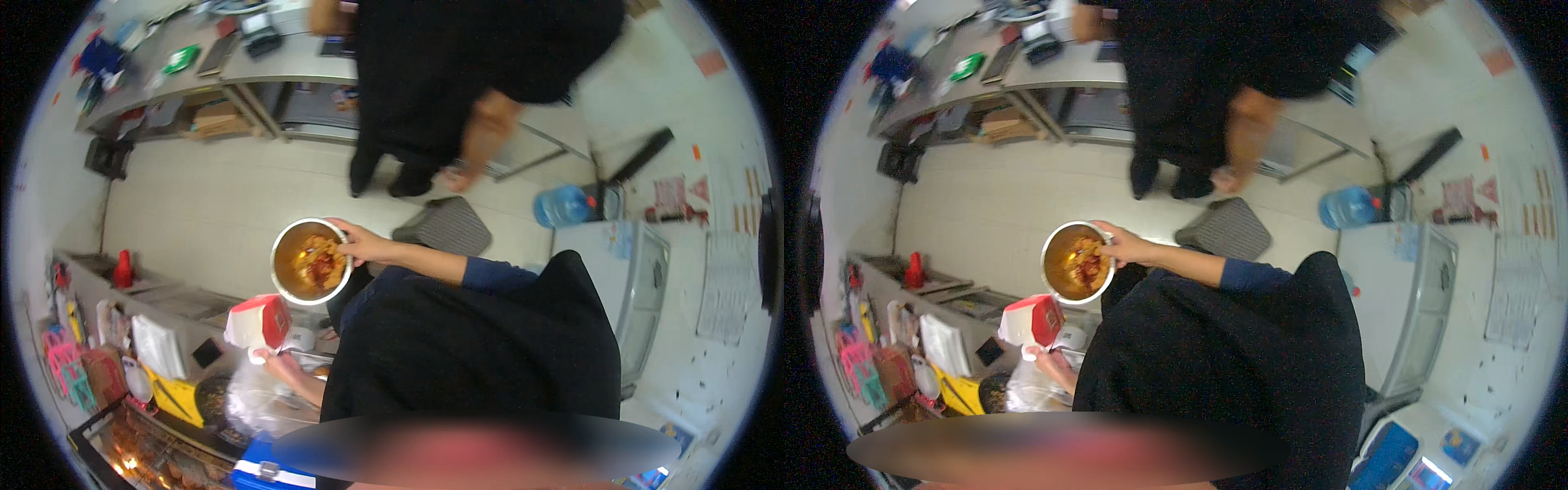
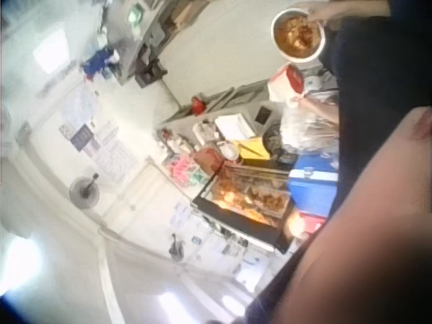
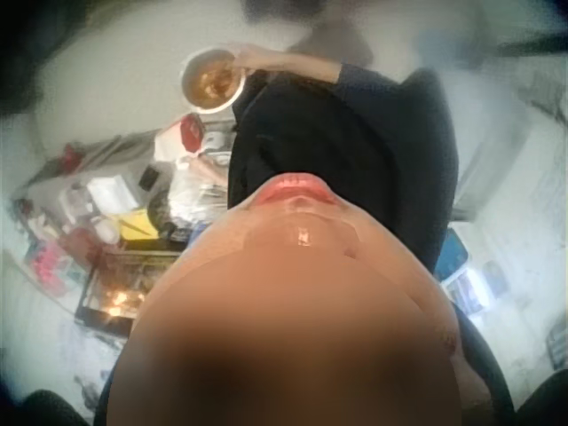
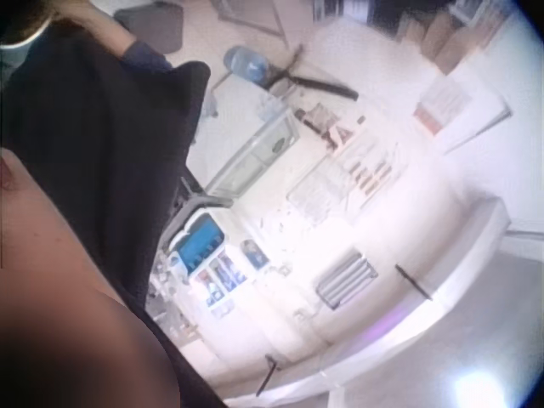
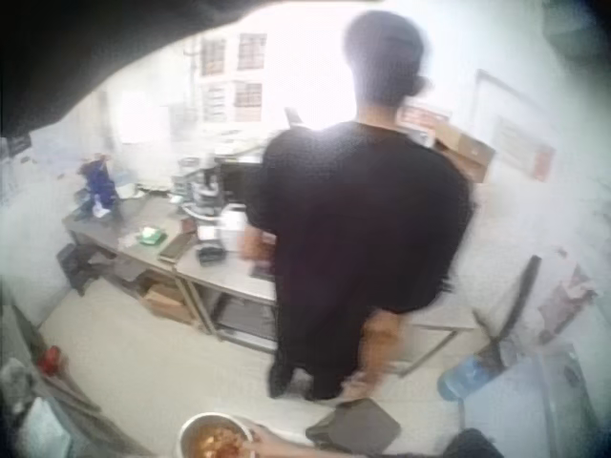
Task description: The person assembles a takeout meal by retrieving fried chicken from a display case, adding sauce from a refrigerated container, scooping rice into a container, and combining the items in a takeaway box. They handle receipts, plastic bags, and a container lid during the process.
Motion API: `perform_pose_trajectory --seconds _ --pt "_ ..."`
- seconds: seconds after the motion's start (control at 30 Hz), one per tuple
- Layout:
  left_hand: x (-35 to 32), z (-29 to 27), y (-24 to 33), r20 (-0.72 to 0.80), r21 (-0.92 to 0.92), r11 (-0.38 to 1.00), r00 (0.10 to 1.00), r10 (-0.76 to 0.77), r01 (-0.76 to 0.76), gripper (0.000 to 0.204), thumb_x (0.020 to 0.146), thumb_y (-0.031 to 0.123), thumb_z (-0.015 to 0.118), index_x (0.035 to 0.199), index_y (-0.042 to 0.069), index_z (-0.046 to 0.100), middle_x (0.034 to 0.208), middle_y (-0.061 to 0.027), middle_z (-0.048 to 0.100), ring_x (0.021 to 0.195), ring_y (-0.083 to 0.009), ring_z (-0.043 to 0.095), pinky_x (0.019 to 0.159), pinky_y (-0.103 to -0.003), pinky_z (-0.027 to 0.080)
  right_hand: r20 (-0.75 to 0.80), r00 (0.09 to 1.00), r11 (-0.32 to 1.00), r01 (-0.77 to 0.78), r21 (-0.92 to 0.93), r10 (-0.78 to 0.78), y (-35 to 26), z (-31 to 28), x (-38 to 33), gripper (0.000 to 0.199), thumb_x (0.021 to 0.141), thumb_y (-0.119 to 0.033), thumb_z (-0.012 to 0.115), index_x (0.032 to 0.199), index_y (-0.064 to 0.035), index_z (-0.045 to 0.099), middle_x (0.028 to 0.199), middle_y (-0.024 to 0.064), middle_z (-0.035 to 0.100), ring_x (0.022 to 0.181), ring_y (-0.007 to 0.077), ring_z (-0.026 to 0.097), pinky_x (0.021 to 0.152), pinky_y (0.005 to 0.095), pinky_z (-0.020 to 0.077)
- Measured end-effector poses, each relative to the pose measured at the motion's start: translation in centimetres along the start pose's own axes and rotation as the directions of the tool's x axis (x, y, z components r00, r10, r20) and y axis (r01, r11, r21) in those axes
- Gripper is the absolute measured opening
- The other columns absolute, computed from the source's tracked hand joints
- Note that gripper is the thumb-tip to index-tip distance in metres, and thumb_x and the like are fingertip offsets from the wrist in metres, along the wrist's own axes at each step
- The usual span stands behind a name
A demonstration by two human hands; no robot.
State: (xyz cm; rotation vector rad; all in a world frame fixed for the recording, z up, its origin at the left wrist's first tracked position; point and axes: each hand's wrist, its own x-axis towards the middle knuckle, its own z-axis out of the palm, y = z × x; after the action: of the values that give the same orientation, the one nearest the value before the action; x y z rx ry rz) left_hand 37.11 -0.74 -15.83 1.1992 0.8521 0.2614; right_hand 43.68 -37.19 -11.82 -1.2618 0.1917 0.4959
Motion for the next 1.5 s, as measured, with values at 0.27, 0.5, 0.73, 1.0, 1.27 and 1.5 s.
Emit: perform_pose_trajectory --seconds 0.27,0.5,0.73,1.0,1.27,1.5 --pt "16.4 2.4 13.8 -0.099 -0.214 0.934 0.958 0.271 -0.286 0.058 0.104 0.044 0.049 0.124 -0.009 0.056 0.112 -0.0149 0.067 0.096 -0.0208 0.065 0.085 -0.036 0.052 -0.006 0.995 0.988 -0.095 0.121 0.097 -7.6 7.0 19.2 0.073 0.099 -0.004 0.047 0.159 -0.0193 0.008 0.132 0.0195 0.056 0.104 0.0267 0.068 0.079 0.0379 0.0602" --pt "30.9 0.6 16.4 -0.486 -0.218 0.938 0.863 0.136 -0.27 0.071 0.103 0.055 0.04 0.119 -0.012 0.056 0.108 -0.0159 0.066 0.093 -0.0195 0.065 0.081 -0.036 0.052 0.013 0.989 0.987 -0.145 0.066 0.145 -9.7 11.0 41.6 0.08 0.095 -0.002 0.051 0.159 -0.0258 0.01 0.125 0.0137 0.056 0.081 0.0205 0.063 0.058 0.0309 0.0511" --pt "39.1 0.0 19.6 -0.701 -0.32 0.9 0.713 -0.016 -0.295 0.066 0.105 0.051 0.038 0.123 -0.01 0.057 0.114 -0.0185 0.068 0.1 -0.0233 0.067 0.085 -0.035 0.053 0.255 0.906 0.938 -0.305 -0.163 0.338 -15.2 29.2 68.2 0.081 0.095 -0.002 0.051 0.159 -0.0254 0.006 0.083 0.0059 0.052 0.058 0.0135 0.045 0.049 0.0279 0.0375" --pt "52.2 -0.2 30.8 -0.784 -0.35 0.896 0.608 -0.121 -0.273 0.073 0.102 0.057 0.042 0.137 -0.007 0.047 0.131 -0.0203 0.058 0.117 -0.0275 0.06 0.093 -0.046 0.05 0.453 0.752 0.867 -0.323 -0.38 0.479 -16.8 63.8 90.6 0.085 0.089 0.001 0.049 0.157 -0.0255 0.004 0.087 0.0047 0.049 0.063 0.0159 0.043 0.052 0.0291 0.0391" --pt "79.0 -9.1 40.2 -0.791 -0.101 0.978 0.612 0.032 -0.181 0.075 0.103 0.058 0.036 0.113 -0.011 0.063 0.097 -0.0216 0.071 0.093 -0.0265 0.068 0.084 -0.039 0.051 0.491 0.724 0.875 -0.399 -0.275 0.485 -12.9 84.6 102.2 0.079 0.084 0.004 0.049 0.15 -0.0249 0.016 0.089 0.0079 0.052 0.066 0.022 0.053 0.049 0.0297 0.0409" --pt "101.0 -13.2 47.6 -0.768 -0.005 0.983 0.63 0.113 -0.182 0.07 0.103 0.054 0.038 0.127 -0.01 0.054 0.112 -0.0256 0.066 0.102 -0.0341 0.063 0.092 -0.041 0.047 0.472 0.716 0.853 -0.374 -0.364 0.515 -11.8 96.2 113.5 0.086 0.086 0.001 0.052 0.153 -0.0352 0.011 0.092 0.0098 0.052 0.068 0.0244 0.056 0.05 0.0293 0.0426"
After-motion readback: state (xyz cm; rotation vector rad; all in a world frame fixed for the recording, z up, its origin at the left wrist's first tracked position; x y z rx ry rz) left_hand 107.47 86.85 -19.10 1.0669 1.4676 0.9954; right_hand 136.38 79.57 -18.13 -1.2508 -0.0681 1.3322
